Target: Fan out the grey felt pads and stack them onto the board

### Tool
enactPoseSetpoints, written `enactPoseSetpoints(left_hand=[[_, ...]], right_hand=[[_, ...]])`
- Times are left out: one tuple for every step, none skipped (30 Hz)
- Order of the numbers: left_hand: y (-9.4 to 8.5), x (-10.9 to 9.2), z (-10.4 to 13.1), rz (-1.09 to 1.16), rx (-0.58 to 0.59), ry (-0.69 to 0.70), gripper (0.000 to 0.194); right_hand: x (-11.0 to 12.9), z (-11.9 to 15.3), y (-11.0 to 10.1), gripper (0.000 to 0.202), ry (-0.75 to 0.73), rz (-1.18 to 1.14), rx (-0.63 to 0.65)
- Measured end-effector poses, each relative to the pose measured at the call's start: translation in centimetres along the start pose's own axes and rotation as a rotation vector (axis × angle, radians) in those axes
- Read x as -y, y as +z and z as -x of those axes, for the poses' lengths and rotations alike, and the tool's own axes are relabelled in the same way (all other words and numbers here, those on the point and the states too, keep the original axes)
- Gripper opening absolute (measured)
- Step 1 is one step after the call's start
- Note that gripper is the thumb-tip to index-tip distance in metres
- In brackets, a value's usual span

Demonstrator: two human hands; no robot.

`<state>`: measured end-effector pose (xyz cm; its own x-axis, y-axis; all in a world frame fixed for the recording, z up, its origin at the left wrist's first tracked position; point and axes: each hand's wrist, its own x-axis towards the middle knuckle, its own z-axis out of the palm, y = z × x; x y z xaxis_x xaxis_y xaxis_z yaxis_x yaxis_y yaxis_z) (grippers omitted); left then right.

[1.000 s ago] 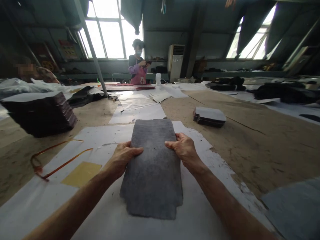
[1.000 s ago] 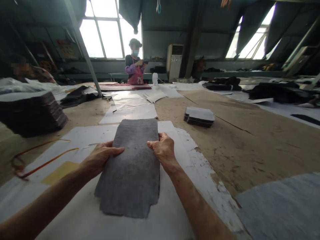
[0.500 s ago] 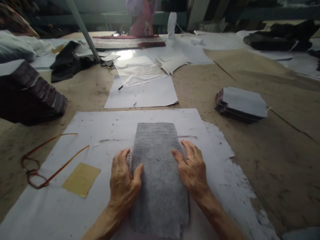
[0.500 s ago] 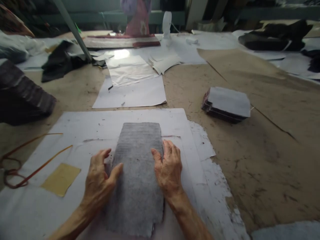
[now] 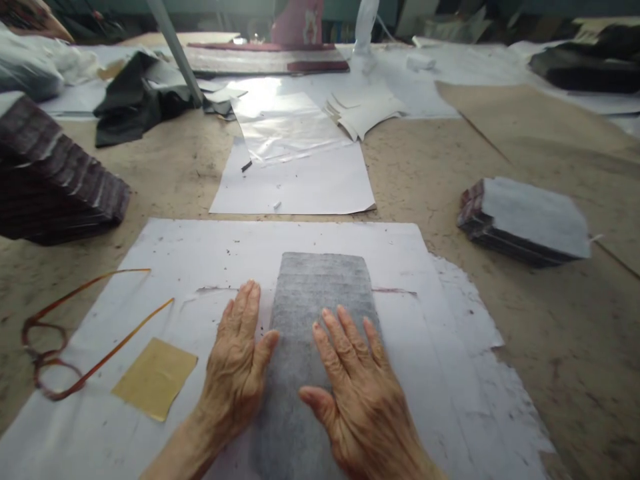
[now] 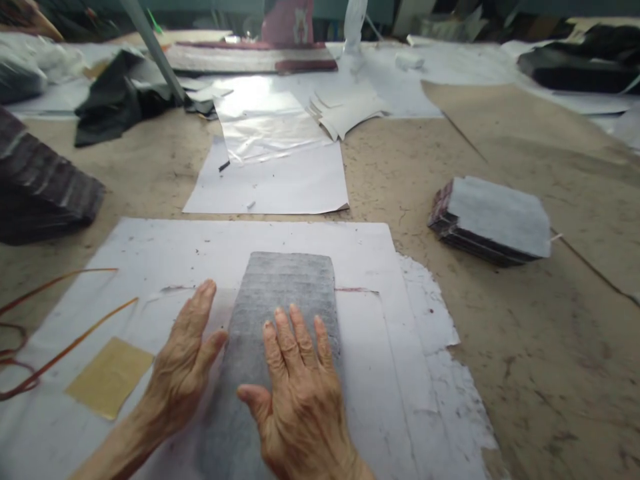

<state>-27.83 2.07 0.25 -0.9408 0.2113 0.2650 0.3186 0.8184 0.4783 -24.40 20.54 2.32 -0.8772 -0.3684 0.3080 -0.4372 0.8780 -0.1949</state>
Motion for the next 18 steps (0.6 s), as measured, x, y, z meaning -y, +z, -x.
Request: enactPoseSetpoints(left_hand=[[0.0,0.2,-0.7,0.007,-0.01,-0.013,0.058],[0.2,0.4,-1.3,0.015,-0.016,-0.025,0.057],[0.4,0.5,-1.8,0.022,-0.016,-0.034,0.057],[0.7,0.6,-2.1,0.027,-0.01,-0.037,0.056],[1.0,0.6,-2.3,0.03,-0.001,-0.034,0.056],[1.4,0.6,-2.5,0.029,0.01,-0.024,0.055],[1.7,0.6,-2.7,0.024,0.021,-0.008,0.055],[1.9,0.5,-2.9,0.016,0.032,0.012,0.054],[2.2,0.5,-3.0,0.003,0.042,0.036,0.054],[2.4,0.4,-3.2,-0.013,0.053,0.063,0.053],[2.6,0.4,-3.4,-0.035,0.067,0.089,0.054],[2.7,0.3,-3.5,-0.062,0.085,0.115,0.054],[2.9,0.3,-3.6,-0.095,0.107,0.141,0.055],[3.1,0.3,-3.7,-0.134,0.129,0.163,0.057],[3.2,0.2,-3.7,-0.175,0.152,0.181,0.058],[3.3,0.2,-3.6,-0.216,0.173,0.195,0.06],[3.4,0.2,-3.5,-0.255,0.186,0.203,0.062],[3.4,0.2,-3.4,-0.286,0.194,0.208,0.063]], right_hand=[[0.0,-0.5,-0.2,0.054,0.032,0.001,-0.027],[0.0,-0.7,-0.1,0.055,0.06,0.005,-0.043],[0.0,-0.8,0.2,0.056,0.082,0.013,-0.033],[0.0,-0.7,0.7,0.057,0.077,0.015,-0.012],[0.1,-0.4,1.3,0.057,0.071,0.018,0.029],[0.1,-0.1,1.8,0.057,0.062,0.021,0.07],[0.2,0.2,2.1,0.057,0.049,0.024,0.1],[0.2,0.4,2.2,0.057,0.045,0.026,0.116],[0.1,0.4,2.1,0.057,0.038,0.025,0.107],[0.0,0.2,1.8,0.057,0.032,0.021,0.08],[-0.2,-0.1,1.5,0.057,0.038,0.015,0.045],[-0.5,-0.4,1.2,0.058,0.064,0.015,0.012],[-0.9,-0.8,1.0,0.059,0.098,0.022,-0.024],[-1.4,-1.0,0.9,0.059,0.138,0.035,-0.046],[-1.8,-1.1,1.1,0.061,0.162,0.053,-0.046],[-2.2,-1.1,1.4,0.061,0.168,0.064,-0.03],[-2.5,-0.9,1.7,0.062,0.171,0.068,0.014],[-2.8,-0.7,2.1,0.062,0.165,0.066,0.056]])
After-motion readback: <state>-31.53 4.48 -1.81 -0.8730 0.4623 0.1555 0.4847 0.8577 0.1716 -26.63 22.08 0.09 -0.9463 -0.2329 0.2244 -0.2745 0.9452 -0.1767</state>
